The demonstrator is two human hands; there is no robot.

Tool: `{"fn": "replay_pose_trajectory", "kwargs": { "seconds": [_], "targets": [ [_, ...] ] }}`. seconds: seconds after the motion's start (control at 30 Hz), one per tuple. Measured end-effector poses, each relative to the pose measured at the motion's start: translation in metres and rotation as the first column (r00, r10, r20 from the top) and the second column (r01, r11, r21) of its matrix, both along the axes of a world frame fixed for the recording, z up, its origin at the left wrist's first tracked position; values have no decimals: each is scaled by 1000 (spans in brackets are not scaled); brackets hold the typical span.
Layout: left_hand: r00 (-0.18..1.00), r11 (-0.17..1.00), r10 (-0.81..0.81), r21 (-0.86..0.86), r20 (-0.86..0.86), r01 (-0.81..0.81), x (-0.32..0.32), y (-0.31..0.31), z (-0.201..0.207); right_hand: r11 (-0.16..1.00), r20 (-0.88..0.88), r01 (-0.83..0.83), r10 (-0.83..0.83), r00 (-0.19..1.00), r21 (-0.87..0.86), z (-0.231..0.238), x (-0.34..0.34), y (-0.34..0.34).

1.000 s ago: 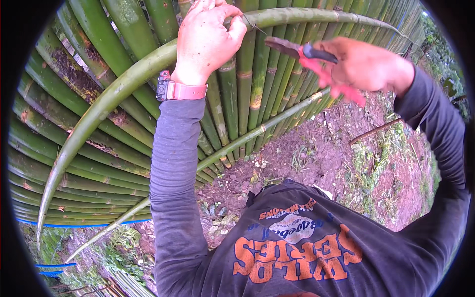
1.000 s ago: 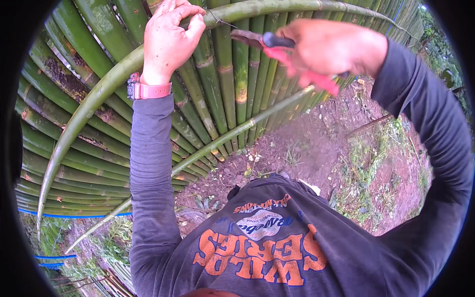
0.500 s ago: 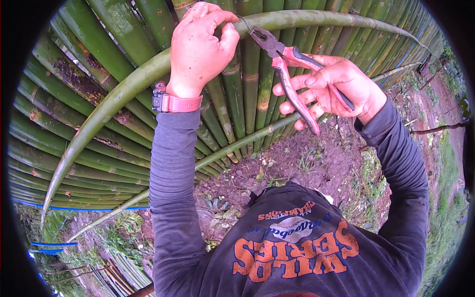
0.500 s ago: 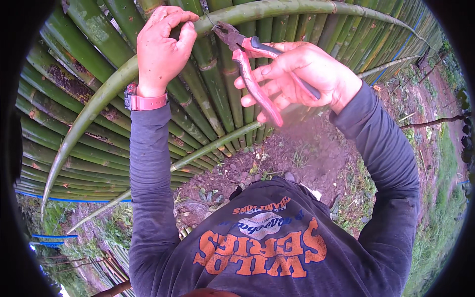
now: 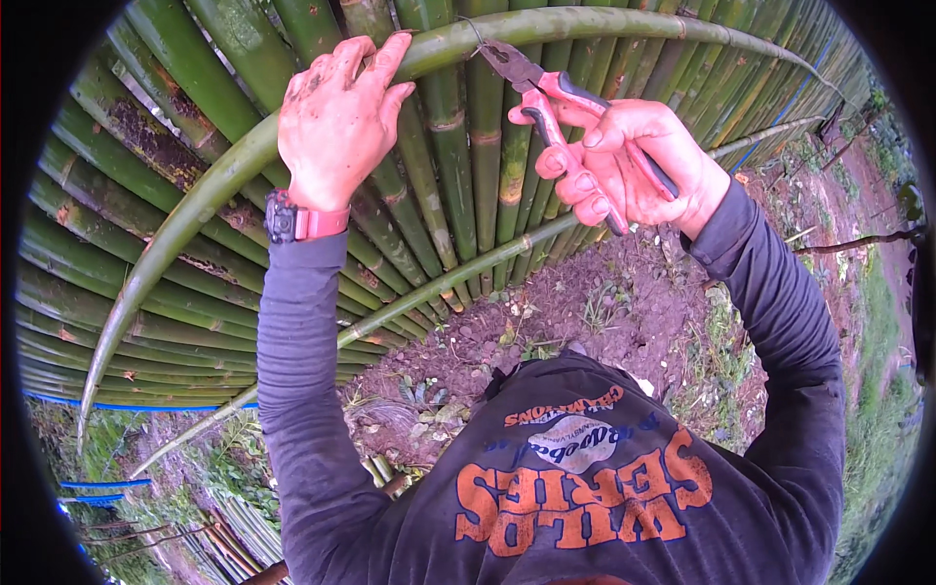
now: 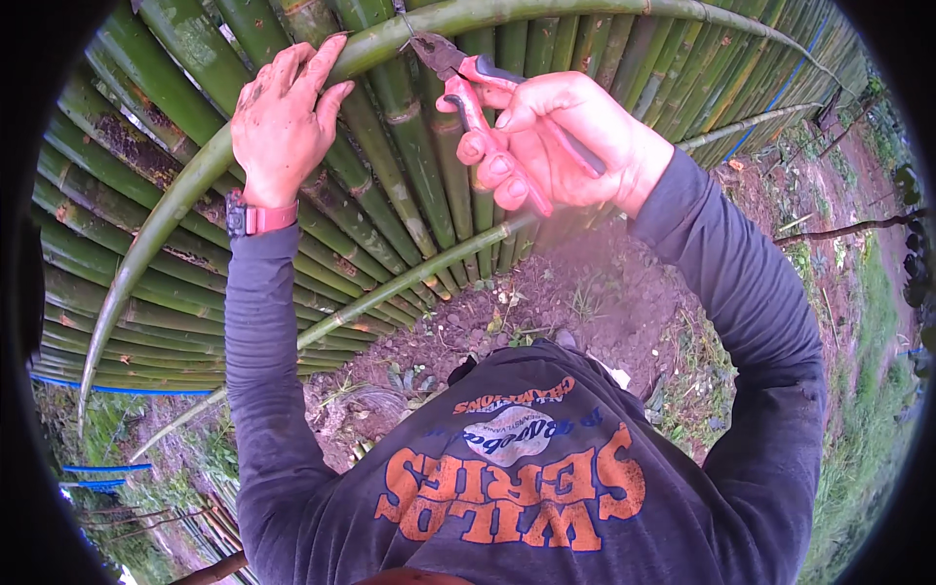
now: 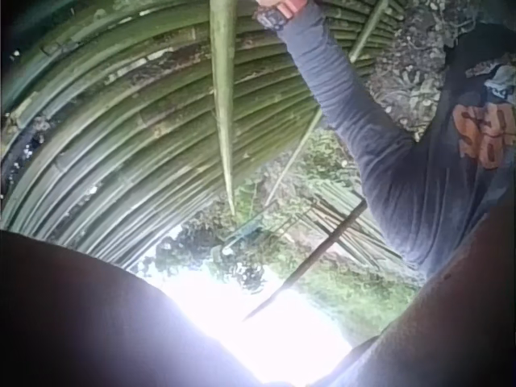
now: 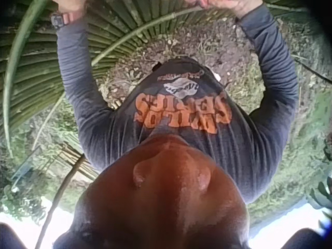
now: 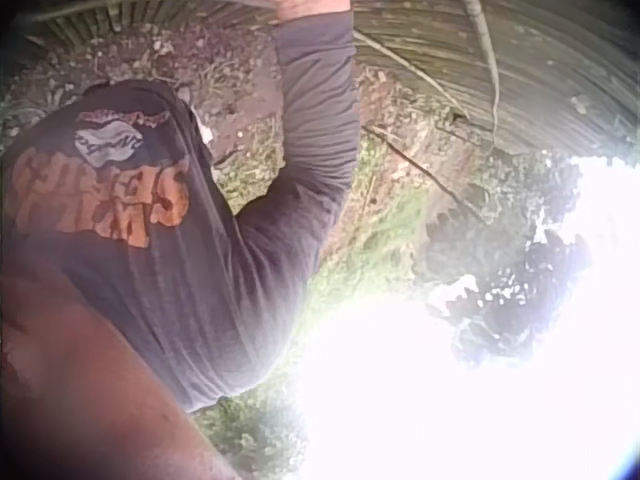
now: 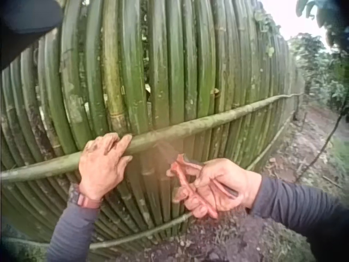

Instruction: The person secures a horizontal bamboo pole to a series of vertical bamboo poles by hand; they use pliers to twist and cut wire to fasten the poles together.

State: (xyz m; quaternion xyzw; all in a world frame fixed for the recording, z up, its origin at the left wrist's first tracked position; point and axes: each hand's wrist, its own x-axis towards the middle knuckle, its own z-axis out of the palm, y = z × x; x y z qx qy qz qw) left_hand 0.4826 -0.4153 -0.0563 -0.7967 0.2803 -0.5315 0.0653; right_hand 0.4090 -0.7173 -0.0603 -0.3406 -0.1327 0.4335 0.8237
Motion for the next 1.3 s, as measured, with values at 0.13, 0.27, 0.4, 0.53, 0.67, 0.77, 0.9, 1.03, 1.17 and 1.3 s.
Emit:
{"fn": "replay_pose_trajectory", "kwargs": {
  "seconds": [0.13, 0.27, 0.4, 0.53, 0.67, 0.77, 0.9, 1.03, 1.17, 1.3],
  "targets": [
    [999, 1000, -14, 9, 44, 14, 5, 6, -7, 983, -32, 136, -141, 990, -120, 9, -17, 20],
    [1000, 1000, 16, 11, 6, -16, -6, -1, 6, 690, 414, 298, 3, 910, -659, 41, -13, 7],
    [989, 999, -39, -36, -142, 34, -20, -4, 7, -125, 250, 937, 944, 213, -327, 105, -12, 22],
    [993, 995, -91, -57, -70, 87, -21, -17, 9, -382, -271, 914, 873, 406, 139, 130, -33, 53],
    [1000, 999, -16, -39, -8, 15, 4, 1, -4, -245, -233, 928, 921, 313, 279, 110, -31, 47],
    [998, 999, -37, -41, -55, 35, -1, 1, -3, 27, 358, 980, 932, 46, -197, 80, -6, -1],
    [999, 998, -39, -48, -21, 38, -2, -1, -5, 345, 676, 606, 127, 726, -717, 53, -13, -16],
    [1000, 999, 1, -44, -26, -2, 0, -1, -5, 844, 325, 300, -160, 932, -445, 42, -9, -26],
    [999, 999, 13, -41, -31, -14, 2, -3, -5, 911, 256, 140, -39, 966, -388, 41, 0, -34],
    [998, 999, 44, -31, -41, -45, -2, -3, -3, 897, 232, 113, -12, 973, -426, 38, 7, -29]
  ]
}}
